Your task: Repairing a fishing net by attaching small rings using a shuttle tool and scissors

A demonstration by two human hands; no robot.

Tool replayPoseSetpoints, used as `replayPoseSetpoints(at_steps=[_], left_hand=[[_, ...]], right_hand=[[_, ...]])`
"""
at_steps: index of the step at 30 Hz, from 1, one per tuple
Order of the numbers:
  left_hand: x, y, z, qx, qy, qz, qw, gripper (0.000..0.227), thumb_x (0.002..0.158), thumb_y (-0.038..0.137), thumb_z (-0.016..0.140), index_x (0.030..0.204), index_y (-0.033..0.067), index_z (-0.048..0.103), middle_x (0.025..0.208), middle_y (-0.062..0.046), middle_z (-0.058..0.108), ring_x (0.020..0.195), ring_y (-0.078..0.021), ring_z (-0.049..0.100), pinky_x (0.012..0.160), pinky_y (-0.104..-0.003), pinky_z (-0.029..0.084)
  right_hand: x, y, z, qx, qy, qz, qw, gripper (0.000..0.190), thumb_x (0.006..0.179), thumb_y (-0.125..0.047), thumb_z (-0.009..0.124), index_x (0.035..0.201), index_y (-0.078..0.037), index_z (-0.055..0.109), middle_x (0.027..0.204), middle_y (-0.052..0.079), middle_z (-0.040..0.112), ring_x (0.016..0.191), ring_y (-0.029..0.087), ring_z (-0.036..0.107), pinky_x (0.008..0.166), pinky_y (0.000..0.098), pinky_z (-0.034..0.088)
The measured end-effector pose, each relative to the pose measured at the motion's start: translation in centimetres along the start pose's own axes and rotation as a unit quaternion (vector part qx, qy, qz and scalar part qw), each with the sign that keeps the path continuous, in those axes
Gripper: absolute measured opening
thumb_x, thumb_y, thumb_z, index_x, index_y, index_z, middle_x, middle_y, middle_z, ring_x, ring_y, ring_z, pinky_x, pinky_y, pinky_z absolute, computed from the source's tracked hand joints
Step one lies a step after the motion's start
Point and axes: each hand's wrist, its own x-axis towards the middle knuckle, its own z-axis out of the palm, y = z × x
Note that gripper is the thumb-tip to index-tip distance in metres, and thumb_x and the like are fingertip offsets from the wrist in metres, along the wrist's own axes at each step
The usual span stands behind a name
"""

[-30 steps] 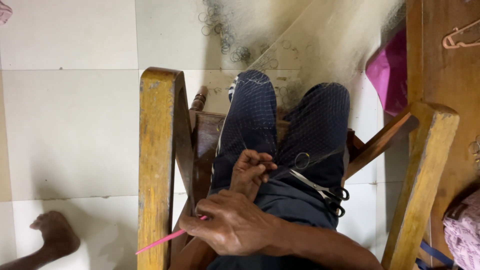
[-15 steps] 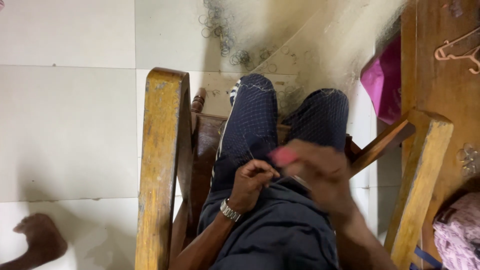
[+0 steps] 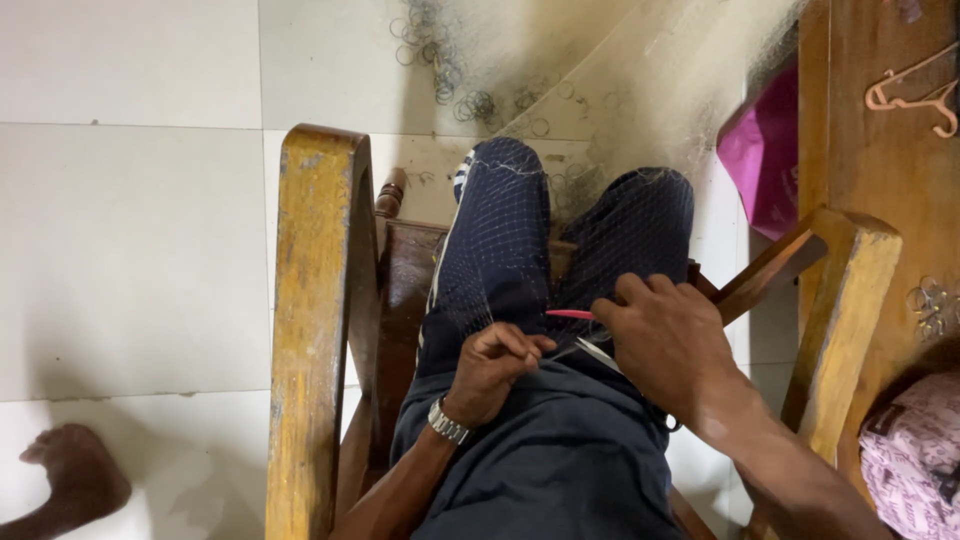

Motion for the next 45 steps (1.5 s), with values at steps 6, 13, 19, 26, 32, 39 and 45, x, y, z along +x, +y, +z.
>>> replayPoseSetpoints(at_steps=[6, 13, 19, 26, 32, 39, 45], left_hand=[[0.1, -0.3, -0.3, 0.017, 0.003, -0.002, 1.0, 0.018, 0.067, -0.02, 0.062, 0.072, -0.0048, 0.054, 0.073, -0.021, 0.06, 0.088, -0.0387, 0.063, 0.07, -0.036, 0.051], [0.1, 0.0, -0.1, 0.023, 0.013, 0.0, 1.0, 0.018, 0.067, -0.02, 0.062, 0.072, -0.0043, 0.054, 0.073, -0.021, 0.059, 0.087, -0.037, 0.064, 0.067, -0.034, 0.051], [0.2, -0.8, -0.9, 0.01, 0.012, 0.013, 1.0, 0.019, 0.066, -0.022, 0.061, 0.072, -0.005, 0.054, 0.071, -0.021, 0.059, 0.088, -0.0393, 0.063, 0.068, -0.035, 0.051], [0.2, 0.0, 0.2, 0.01, 0.029, 0.015, 0.999, 0.019, 0.065, -0.022, 0.06, 0.072, -0.0048, 0.054, 0.071, -0.022, 0.059, 0.087, -0.0381, 0.063, 0.065, -0.033, 0.05], [0.3, -0.3, -0.1, 0.021, 0.039, 0.019, 0.999, 0.017, 0.066, -0.02, 0.062, 0.072, -0.0051, 0.055, 0.07, -0.021, 0.06, 0.082, -0.0326, 0.064, 0.06, -0.029, 0.05], [0.4, -1.6, -1.2, 0.028, 0.038, 0.008, 0.999, 0.018, 0.065, -0.02, 0.06, 0.071, -0.0048, 0.055, 0.071, -0.019, 0.06, 0.082, -0.0322, 0.065, 0.056, -0.026, 0.05], [0.3, -1.5, -1.1, 0.023, 0.059, -0.006, 0.998, 0.019, 0.065, -0.023, 0.058, 0.071, -0.0056, 0.054, 0.071, -0.019, 0.059, 0.082, -0.0331, 0.065, 0.053, -0.026, 0.049]], right_hand=[[0.9, -1.0, -0.9, -0.052, -0.005, -0.061, 0.997, 0.015, 0.079, -0.012, 0.051, 0.078, -0.018, 0.064, 0.086, 0.007, 0.06, 0.074, 0.026, 0.059, 0.06, 0.0339, 0.042], [1.7, -1.5, 0.0, 0.002, 0.028, -0.111, 0.993, 0.014, 0.079, -0.011, 0.052, 0.075, -0.015, 0.066, 0.082, 0.008, 0.061, 0.071, 0.026, 0.059, 0.058, 0.0343, 0.04], [2.6, -1.6, -0.1, 0.046, 0.038, -0.131, 0.99, 0.02, 0.084, -0.015, 0.046, 0.074, -0.016, 0.063, 0.082, 0.007, 0.061, 0.071, 0.026, 0.058, 0.055, 0.0336, 0.039], [3.1, -2.7, 0.0, 0.197, 0.034, -0.115, 0.973, 0.028, 0.088, -0.009, 0.04, 0.069, -0.01, 0.06, 0.082, 0.011, 0.061, 0.071, 0.024, 0.055, 0.058, 0.0314, 0.038], [3.2, -2.5, 1.3, 0.208, 0.031, -0.07, 0.975, 0.022, 0.087, -0.02, 0.045, 0.071, -0.013, 0.058, 0.077, 0.008, 0.059, 0.066, 0.025, 0.055, 0.052, 0.0325, 0.038], [3.3, -2.1, 3.7, 0.231, 0.032, -0.01, 0.972, 0.023, 0.088, -0.036, 0.045, 0.08, -0.019, 0.057, 0.082, 0.002, 0.059, 0.072, 0.024, 0.057, 0.054, 0.0364, 0.042], [2.9, -3.6, 2.0, 0.225, -0.002, 0.066, 0.972, 0.025, 0.088, -0.04, 0.045, 0.083, -0.02, 0.059, 0.087, -0.001, 0.058, 0.078, 0.019, 0.058, 0.059, 0.0336, 0.047]])
